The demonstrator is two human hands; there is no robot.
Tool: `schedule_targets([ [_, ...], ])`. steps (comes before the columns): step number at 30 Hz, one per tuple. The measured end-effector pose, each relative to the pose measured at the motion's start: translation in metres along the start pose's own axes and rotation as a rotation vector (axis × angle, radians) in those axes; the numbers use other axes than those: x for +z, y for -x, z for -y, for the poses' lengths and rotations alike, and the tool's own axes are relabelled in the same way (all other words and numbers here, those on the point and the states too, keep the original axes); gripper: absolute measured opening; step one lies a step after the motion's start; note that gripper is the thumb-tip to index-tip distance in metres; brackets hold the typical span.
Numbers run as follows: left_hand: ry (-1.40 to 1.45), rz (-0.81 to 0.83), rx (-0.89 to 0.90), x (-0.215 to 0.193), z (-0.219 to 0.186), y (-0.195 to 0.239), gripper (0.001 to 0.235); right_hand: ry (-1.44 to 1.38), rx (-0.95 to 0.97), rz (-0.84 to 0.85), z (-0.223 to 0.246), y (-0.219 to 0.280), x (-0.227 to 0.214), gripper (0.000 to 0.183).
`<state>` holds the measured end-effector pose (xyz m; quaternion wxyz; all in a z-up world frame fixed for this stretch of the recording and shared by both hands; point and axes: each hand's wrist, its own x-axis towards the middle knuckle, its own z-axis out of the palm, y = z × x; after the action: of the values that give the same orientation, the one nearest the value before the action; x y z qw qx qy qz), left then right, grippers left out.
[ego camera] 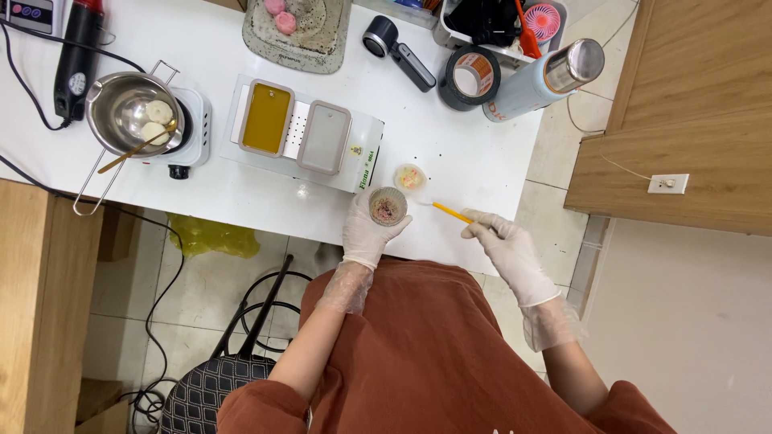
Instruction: The person decorates small candle cups at a craft worktable. They use a small brush to place dried flower pieces inside ribbed cups, use a heat gun on the cups, and handle finished flower-shaped candles, arranging decorated cups on the table.
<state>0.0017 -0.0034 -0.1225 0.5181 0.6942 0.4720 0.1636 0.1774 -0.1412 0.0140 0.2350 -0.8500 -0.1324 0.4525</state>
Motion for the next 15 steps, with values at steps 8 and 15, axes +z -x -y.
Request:
schedule_targets([
  [8,-0.03,-0.062,0.073,0.013,0.028,-0.004,0.078,-0.54,-0.281,-0.03,0.028,-0.047,0.057,0.029],
  [15,-0.002,0.127,-0.089,0.018,0.03,-0.017,0.063,0.161,-0.595,-0.075,0.075,-0.07,0.135,0.055],
])
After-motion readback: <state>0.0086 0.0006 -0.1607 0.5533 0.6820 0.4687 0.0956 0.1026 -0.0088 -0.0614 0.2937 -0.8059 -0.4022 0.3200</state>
